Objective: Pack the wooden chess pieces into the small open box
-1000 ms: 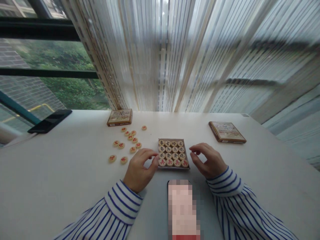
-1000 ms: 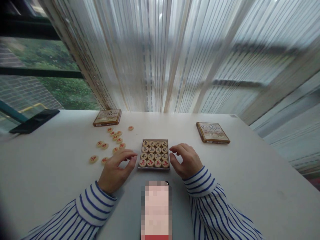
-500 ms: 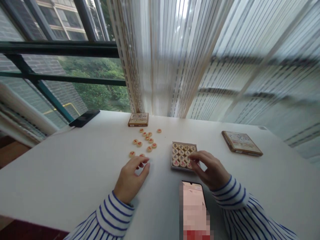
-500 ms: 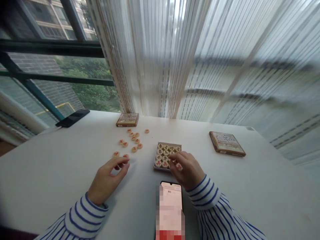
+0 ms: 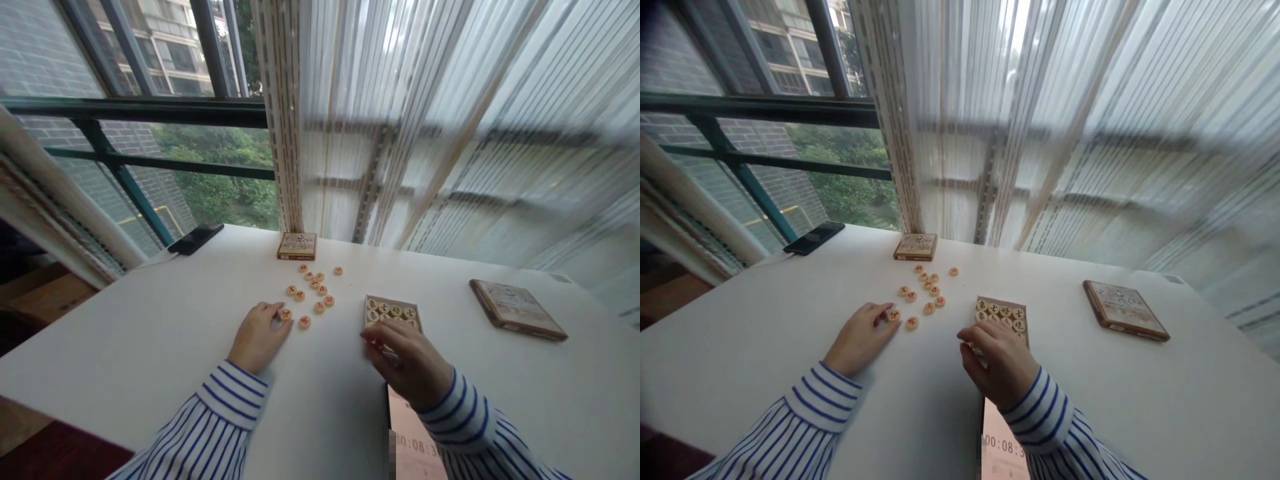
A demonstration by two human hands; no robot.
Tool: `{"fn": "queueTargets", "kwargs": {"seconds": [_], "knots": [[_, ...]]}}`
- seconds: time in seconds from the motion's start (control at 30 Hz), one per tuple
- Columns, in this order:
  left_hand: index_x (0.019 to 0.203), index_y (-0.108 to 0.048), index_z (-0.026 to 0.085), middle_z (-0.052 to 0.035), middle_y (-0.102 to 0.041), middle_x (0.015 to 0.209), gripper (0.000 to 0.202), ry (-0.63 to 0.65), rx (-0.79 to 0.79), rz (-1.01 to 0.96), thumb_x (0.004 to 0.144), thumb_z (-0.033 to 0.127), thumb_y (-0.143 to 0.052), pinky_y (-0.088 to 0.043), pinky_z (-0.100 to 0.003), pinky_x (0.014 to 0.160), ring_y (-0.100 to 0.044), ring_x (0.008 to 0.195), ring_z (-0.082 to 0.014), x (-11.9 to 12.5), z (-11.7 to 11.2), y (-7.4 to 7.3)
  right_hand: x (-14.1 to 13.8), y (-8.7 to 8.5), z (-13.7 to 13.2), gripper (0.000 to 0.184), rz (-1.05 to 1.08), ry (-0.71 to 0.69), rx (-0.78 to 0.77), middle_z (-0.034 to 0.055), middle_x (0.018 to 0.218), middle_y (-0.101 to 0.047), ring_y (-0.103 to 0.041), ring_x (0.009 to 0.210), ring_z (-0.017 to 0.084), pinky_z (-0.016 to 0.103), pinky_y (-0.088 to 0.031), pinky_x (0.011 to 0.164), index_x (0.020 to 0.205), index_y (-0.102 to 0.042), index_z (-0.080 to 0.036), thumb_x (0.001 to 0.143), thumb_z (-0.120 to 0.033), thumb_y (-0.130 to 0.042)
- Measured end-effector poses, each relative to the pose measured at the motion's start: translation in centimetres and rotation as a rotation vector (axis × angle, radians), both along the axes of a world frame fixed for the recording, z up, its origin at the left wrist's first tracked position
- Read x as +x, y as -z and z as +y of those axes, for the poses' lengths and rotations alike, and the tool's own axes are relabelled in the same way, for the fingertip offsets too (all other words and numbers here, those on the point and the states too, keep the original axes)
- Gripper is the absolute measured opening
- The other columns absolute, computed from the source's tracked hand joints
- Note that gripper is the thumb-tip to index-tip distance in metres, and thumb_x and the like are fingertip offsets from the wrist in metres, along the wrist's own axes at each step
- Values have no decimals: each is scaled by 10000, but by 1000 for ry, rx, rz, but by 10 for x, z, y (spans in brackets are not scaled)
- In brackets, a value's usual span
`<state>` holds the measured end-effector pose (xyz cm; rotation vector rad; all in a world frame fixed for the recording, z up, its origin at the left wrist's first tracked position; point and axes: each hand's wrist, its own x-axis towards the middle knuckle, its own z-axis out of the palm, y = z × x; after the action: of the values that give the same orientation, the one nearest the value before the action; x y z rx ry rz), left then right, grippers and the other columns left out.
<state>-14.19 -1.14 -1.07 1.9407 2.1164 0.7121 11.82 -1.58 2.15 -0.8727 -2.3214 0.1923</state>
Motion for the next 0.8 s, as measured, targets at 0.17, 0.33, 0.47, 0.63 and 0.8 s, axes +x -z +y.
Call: {"fn": "queueTargets", "kwargs": {"seconds": [0.17,0.33,0.47,0.63,0.8], "knots": [[963,-653,141,-64,-614,836,313,33,87,-70,767,345,-519,-484,-308,703,-594,754,-182,-3,-1,7,7,7,-1,143,14,-1,12,55,708,-618,-573,664,150,262,-458,610,855,-573,-172,802,-121,-451],[889,-611,162,-36,-619,802,208,123,332,-123,749,315,-591,-491,-290,630,-569,684,-157,7,-8,4,15,5,-1,130,82,12,43,49,701,-635,-593,649,144,249,-475,589,839,-568,-182,805,-117,-460],[888,-585,175,-17,-617,758,200,225,477,-125,751,315,-626,-492,-275,609,-560,651,-141,28,-16,-8,19,4,-2,112,165,57,71,32,664,-628,-578,591,127,238,-469,551,844,-567,-180,802,-117,-485],[840,-580,178,-13,-635,717,174,499,576,-135,759,319,-641,-483,-258,614,-571,644,-130,58,-19,-29,21,4,-4,120,257,66,3,36,688,-646,-592,604,120,225,-478,550,849,-592,-170,792,-116,-502],[858,-574,179,-16,-661,745,169,673,577,-156,752,280,-658,-481,-294,701,-599,712,-146,86,-10,-41,23,0,-6,105,373,112,-136,24,660,-646,-577,570,110,216,-473,518,844,-618,-166,780,-160,-536]]}}
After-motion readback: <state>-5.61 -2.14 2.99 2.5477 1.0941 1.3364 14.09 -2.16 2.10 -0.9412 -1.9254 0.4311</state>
